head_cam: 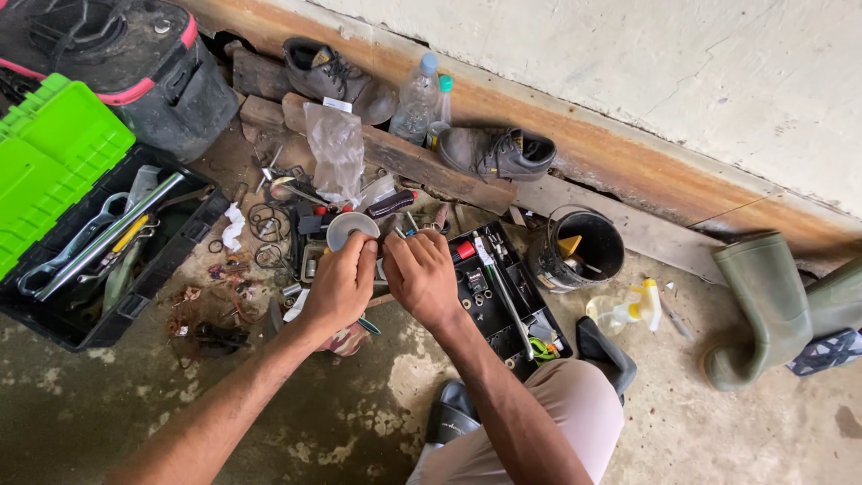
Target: Repairing a small mechanical component using a screwdriver while sitting on a garage floor
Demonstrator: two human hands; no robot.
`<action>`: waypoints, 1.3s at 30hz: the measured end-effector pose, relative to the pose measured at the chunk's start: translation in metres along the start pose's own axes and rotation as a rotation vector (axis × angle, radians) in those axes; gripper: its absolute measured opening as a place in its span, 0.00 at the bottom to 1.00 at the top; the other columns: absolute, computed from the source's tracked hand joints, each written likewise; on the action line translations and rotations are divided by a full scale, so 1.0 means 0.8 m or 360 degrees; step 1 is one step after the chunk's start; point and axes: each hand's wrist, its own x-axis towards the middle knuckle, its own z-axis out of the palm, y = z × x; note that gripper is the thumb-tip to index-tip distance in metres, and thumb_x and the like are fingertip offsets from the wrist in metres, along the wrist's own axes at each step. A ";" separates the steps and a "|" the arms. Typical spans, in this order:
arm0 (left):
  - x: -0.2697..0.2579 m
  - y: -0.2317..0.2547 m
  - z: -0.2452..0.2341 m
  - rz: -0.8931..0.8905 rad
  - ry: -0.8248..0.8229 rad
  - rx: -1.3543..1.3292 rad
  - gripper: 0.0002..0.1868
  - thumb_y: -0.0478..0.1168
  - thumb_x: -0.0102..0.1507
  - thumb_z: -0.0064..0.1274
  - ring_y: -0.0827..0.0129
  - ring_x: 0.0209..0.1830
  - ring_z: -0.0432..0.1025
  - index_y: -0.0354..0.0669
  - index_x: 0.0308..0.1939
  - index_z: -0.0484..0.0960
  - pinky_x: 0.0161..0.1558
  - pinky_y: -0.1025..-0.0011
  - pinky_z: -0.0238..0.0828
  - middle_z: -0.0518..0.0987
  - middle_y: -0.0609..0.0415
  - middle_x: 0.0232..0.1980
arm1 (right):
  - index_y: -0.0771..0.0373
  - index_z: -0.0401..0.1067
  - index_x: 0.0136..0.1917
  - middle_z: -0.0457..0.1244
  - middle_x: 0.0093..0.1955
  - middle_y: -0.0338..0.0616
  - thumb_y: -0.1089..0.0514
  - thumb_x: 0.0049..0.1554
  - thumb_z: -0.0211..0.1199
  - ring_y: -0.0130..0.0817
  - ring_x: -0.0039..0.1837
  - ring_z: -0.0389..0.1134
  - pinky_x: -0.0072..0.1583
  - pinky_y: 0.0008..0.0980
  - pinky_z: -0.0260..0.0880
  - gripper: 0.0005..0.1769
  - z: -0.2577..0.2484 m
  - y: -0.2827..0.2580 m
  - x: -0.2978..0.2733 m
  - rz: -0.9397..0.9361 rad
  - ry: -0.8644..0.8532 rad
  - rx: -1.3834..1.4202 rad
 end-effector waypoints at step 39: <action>-0.005 -0.005 -0.012 0.0048 0.0067 0.0040 0.12 0.40 0.75 0.35 0.43 0.30 0.80 0.39 0.46 0.74 0.29 0.56 0.77 0.82 0.34 0.32 | 0.61 0.75 0.45 0.61 0.32 0.42 0.64 0.57 0.65 0.39 0.37 0.68 0.55 0.42 0.73 0.01 0.019 -0.016 0.011 0.0005 -0.0002 0.0010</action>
